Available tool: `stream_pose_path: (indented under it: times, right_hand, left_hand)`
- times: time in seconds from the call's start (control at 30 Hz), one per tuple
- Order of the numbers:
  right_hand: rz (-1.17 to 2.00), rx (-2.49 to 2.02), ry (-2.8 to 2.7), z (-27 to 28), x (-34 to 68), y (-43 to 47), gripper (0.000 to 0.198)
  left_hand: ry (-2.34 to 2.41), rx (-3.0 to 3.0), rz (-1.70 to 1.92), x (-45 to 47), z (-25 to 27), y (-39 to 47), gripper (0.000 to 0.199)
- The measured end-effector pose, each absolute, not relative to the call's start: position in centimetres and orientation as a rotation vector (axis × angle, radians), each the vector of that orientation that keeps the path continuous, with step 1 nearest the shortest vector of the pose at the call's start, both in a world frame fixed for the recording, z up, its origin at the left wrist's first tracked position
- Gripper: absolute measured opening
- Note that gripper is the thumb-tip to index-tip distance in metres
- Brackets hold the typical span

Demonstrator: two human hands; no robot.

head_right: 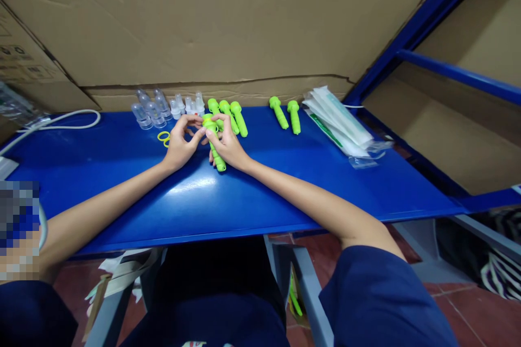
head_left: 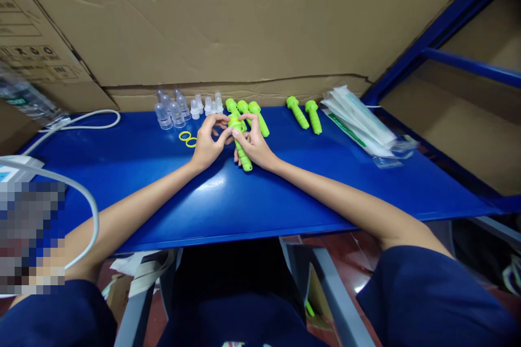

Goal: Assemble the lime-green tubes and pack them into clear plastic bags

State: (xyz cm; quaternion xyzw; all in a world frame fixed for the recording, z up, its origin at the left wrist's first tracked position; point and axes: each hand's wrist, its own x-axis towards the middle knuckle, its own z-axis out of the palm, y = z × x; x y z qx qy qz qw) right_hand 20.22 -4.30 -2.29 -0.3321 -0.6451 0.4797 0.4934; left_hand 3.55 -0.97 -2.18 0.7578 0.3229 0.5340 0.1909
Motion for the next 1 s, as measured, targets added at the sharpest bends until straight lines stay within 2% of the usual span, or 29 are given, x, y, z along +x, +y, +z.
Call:
stream_pose_path:
  times: [0.3,0.6,1.0]
  right_hand:
    - [1.162,-0.847,-1.567,-2.36,20.35,-4.33,0.043]
    - [1.121,-0.844,-1.538,-2.26,20.32,-4.49,0.049]
    - [1.141,-0.845,-1.531,-2.64,20.76,-4.27,0.056]
  left_hand:
    - [0.877,2.102,1.53,3.45,-2.22,-0.88,0.012]
    - [0.882,2.04,1.5,3.73,-2.52,-0.77,0.024]
    - [0.883,1.991,1.49,3.81,-2.4,-1.16,0.017]
